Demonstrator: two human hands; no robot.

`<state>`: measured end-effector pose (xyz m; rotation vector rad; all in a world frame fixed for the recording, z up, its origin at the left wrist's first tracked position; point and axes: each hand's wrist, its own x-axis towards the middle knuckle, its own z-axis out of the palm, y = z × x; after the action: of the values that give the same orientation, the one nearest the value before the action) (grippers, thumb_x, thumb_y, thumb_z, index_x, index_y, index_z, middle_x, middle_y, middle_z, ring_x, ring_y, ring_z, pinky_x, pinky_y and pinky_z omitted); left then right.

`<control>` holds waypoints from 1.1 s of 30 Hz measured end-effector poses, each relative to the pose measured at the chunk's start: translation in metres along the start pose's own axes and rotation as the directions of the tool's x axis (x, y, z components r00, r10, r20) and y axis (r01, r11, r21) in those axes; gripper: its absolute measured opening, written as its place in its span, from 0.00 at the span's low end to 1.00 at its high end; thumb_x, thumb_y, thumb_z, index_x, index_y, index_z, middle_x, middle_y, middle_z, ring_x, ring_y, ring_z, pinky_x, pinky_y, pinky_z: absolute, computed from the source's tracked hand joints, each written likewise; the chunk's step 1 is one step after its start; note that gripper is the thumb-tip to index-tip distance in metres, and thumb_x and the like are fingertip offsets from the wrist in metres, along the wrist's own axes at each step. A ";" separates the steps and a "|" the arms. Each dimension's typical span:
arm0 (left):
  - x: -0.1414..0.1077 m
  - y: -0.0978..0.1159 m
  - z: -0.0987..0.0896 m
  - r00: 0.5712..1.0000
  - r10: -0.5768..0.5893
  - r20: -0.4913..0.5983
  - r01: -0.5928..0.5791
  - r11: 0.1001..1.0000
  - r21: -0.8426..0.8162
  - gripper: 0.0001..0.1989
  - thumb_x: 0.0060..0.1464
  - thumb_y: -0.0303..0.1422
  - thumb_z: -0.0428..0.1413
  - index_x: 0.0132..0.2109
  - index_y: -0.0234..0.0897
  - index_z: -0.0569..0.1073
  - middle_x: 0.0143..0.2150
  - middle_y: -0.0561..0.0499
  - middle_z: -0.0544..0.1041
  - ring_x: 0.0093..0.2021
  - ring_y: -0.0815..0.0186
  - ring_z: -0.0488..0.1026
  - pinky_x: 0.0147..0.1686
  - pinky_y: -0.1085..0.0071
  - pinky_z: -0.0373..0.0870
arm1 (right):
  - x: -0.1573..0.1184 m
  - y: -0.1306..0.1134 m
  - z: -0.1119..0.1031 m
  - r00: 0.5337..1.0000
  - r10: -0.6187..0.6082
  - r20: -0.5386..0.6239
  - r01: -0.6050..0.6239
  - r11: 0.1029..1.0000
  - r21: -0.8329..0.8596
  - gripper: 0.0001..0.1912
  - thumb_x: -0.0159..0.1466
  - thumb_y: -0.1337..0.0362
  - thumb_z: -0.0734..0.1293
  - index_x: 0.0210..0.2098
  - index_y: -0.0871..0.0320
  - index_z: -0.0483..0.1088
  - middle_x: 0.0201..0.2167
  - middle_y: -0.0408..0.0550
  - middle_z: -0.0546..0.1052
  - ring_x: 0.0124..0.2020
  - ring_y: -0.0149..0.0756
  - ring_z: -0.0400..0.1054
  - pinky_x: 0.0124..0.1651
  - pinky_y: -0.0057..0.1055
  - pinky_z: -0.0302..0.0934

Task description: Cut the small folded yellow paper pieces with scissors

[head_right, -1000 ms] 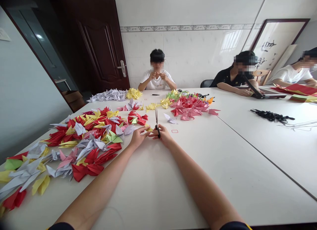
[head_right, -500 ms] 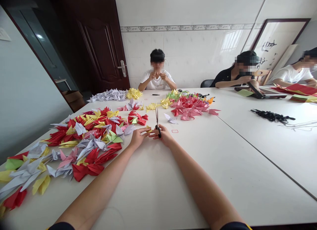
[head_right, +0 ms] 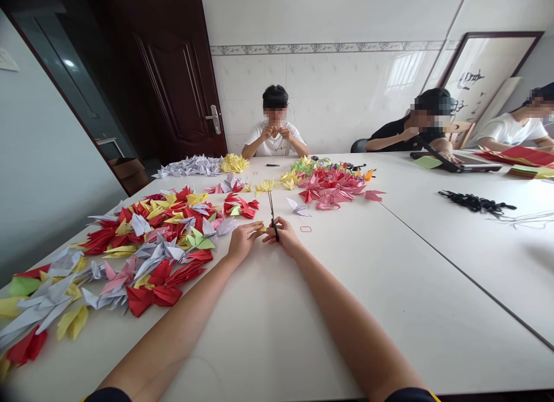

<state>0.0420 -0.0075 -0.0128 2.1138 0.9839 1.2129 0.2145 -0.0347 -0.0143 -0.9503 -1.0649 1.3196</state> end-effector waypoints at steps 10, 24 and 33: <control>0.000 0.001 -0.003 1.000 -0.019 0.025 0.020 0.999 -0.030 0.14 0.56 0.33 0.59 0.50 0.39 0.79 0.54 0.46 0.77 0.57 0.58 0.74 0.60 0.58 0.68 | 0.001 0.001 -0.001 0.999 -0.021 0.027 0.021 1.000 0.012 0.19 0.44 0.65 0.76 0.29 0.55 0.63 0.22 0.37 0.72 0.17 0.27 0.63 0.23 0.28 0.57; 0.003 -0.006 -0.002 0.954 -0.260 0.150 0.296 0.898 -0.325 0.22 0.50 0.44 0.63 0.48 0.34 0.80 0.47 0.42 0.81 0.45 0.53 0.80 0.48 0.57 0.77 | -0.001 -0.001 -0.002 0.996 -0.068 0.055 0.064 0.996 0.066 0.17 0.46 0.65 0.75 0.30 0.54 0.64 0.22 0.37 0.71 0.19 0.28 0.63 0.23 0.27 0.55; 0.004 -0.012 -0.001 0.978 -0.201 0.053 0.208 0.942 -0.264 0.23 0.56 0.47 0.57 0.48 0.33 0.80 0.47 0.42 0.81 0.46 0.54 0.79 0.47 0.59 0.76 | -0.002 -0.002 0.002 0.996 -0.059 0.070 0.058 0.998 0.017 0.19 0.45 0.65 0.76 0.29 0.54 0.62 0.25 0.38 0.73 0.18 0.27 0.63 0.24 0.28 0.57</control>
<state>0.0383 0.0031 -0.0189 1.7660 0.9431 1.1418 0.2135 -0.0374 -0.0118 -0.8606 -1.1275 1.3190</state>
